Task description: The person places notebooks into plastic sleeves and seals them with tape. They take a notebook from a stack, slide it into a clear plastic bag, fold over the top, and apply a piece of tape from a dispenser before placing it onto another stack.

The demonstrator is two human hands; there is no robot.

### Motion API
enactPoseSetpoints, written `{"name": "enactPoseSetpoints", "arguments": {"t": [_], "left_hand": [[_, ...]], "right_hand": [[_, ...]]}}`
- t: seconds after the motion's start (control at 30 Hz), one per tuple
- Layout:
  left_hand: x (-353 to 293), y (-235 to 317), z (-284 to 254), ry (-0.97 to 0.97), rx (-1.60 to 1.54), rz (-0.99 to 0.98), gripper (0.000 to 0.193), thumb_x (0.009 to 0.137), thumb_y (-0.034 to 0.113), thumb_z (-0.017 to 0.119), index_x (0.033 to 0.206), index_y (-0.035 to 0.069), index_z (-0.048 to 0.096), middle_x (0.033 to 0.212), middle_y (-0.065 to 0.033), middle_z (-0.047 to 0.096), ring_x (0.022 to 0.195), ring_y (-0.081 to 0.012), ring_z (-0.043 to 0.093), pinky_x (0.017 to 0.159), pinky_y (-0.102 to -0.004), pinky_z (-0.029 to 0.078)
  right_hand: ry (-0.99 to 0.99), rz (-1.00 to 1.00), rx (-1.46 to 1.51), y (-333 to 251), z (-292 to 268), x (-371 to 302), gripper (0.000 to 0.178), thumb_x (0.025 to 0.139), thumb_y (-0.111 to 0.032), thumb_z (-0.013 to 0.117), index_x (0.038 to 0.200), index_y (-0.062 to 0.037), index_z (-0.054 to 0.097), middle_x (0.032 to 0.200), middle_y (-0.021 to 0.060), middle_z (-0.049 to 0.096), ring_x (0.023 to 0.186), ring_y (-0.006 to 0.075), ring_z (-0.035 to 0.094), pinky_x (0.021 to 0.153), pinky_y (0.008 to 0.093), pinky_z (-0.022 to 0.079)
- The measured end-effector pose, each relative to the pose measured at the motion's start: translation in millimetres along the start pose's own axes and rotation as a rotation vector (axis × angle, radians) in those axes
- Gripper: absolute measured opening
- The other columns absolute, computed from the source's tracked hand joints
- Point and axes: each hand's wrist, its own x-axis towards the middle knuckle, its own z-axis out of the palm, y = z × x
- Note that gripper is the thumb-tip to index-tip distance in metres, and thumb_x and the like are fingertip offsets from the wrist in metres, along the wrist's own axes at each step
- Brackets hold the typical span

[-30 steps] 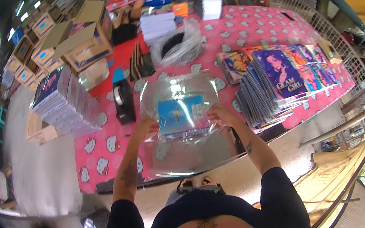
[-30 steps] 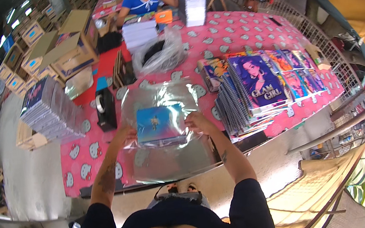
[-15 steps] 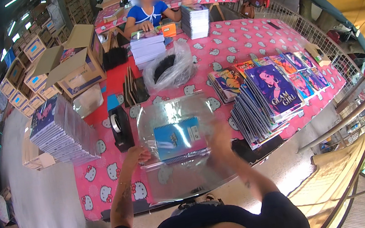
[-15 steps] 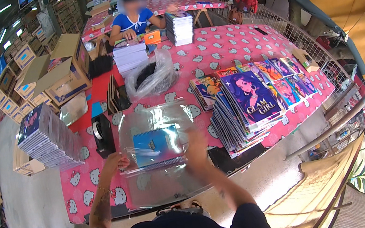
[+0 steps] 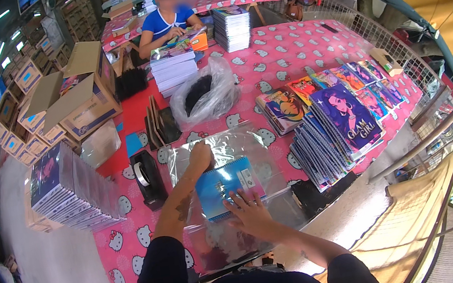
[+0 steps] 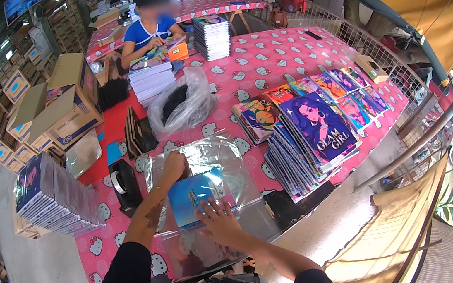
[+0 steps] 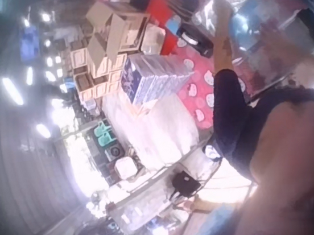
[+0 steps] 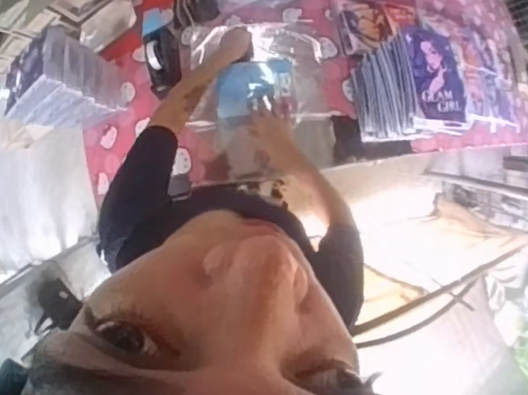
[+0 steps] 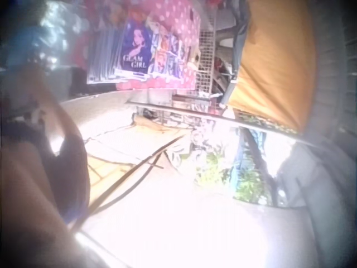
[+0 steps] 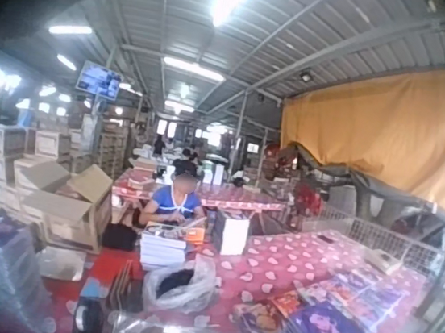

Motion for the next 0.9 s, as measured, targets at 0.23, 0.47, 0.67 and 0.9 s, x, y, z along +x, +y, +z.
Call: {"name": "enactPoseSetpoints", "arguments": {"t": [0.23, 0.47, 0.67, 0.9], "left_hand": [[6.2, -9.3, 0.5, 0.038, 0.026, 0.048, 0.017, 0.073, 0.012, 0.065, 0.087, 0.003, 0.066, 0.105, -0.0158, 0.061, 0.102, -0.0338, 0.060, 0.084, -0.0457, 0.050], [7.4, 12.4, -23.5, 0.113, 0.137, 0.128, 0.019, 0.075, 0.009, 0.063, 0.092, 0.002, 0.061, 0.094, -0.0170, 0.065, 0.090, -0.0327, 0.066, 0.081, -0.0456, 0.048], [6.2, 30.3, -60.7, 0.122, 0.181, 0.175, 0.013, 0.077, 0.007, 0.061, 0.089, 0.004, 0.061, 0.089, -0.0145, 0.064, 0.085, -0.0317, 0.066, 0.072, -0.0438, 0.049], [-66.7, 82.7, -89.6, 0.020, 0.145, 0.325, 0.021, 0.077, 0.009, 0.063, 0.098, 0.008, 0.059, 0.084, -0.0083, 0.063, 0.082, -0.0287, 0.067, 0.075, -0.0421, 0.050]], "right_hand": [[-0.005, 0.027, 0.006, -4.6, -2.2, 2.6, 0.069, 0.089, -0.046, 0.061, 0.149, -0.0213, 0.037, 0.157, 0.0107, 0.030, 0.145, 0.0341, 0.028, 0.111, 0.0639, 0.027], [0.051, 0.016, 0.026, 0.1, -3.7, 2.2, 0.069, 0.086, -0.041, 0.066, 0.147, -0.0212, 0.040, 0.154, 0.0105, 0.033, 0.143, 0.0338, 0.030, 0.109, 0.0646, 0.030], [0.053, -0.028, 0.020, 0.3, -10.7, -0.3, 0.069, 0.086, -0.037, 0.067, 0.147, -0.0189, 0.039, 0.153, 0.0126, 0.033, 0.142, 0.0354, 0.032, 0.109, 0.0645, 0.029], [0.154, -0.072, -0.031, 4.7, 5.1, 4.9, 0.075, 0.079, -0.041, 0.072, 0.144, -0.0176, 0.042, 0.148, 0.0153, 0.037, 0.135, 0.0373, 0.036, 0.100, 0.0652, 0.034]]}}
